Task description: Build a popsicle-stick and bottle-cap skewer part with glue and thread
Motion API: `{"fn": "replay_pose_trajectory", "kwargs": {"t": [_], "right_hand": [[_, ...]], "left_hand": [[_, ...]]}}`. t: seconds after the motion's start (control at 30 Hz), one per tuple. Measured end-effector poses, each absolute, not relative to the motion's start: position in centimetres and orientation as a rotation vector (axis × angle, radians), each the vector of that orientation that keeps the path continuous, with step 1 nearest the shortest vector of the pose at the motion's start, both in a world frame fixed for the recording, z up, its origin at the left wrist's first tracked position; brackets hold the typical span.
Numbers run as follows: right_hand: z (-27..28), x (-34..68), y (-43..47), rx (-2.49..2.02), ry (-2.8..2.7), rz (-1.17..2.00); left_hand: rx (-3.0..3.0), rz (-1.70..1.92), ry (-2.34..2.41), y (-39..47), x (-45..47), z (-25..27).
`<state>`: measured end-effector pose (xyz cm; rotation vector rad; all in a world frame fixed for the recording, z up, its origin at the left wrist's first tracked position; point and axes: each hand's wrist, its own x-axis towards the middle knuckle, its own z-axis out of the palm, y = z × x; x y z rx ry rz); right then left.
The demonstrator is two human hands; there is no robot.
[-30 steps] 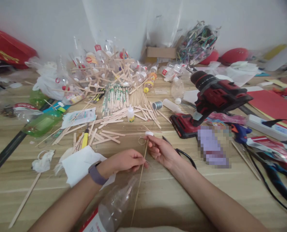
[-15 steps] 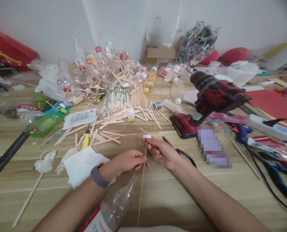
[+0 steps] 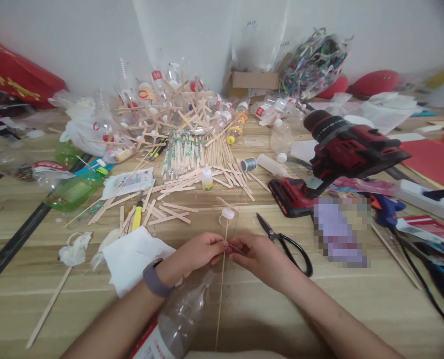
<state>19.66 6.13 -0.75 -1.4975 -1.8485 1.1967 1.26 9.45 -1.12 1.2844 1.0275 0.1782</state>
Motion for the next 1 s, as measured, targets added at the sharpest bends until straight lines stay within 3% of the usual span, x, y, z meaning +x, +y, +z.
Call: {"fn": "replay_pose_trajectory", "kwargs": {"t": [0.43, 1.0], "right_hand": [[-1.0, 20.0, 5.7, -1.128, -2.308, 0.539], [-1.3, 18.3, 6.1, -1.120, -2.199, 0.502]], "left_hand": [[1.318, 0.193, 1.020, 9.1, 0.6, -1.2], [1.495, 0.388, 0.994, 8.3, 0.8, -1.3]]}}
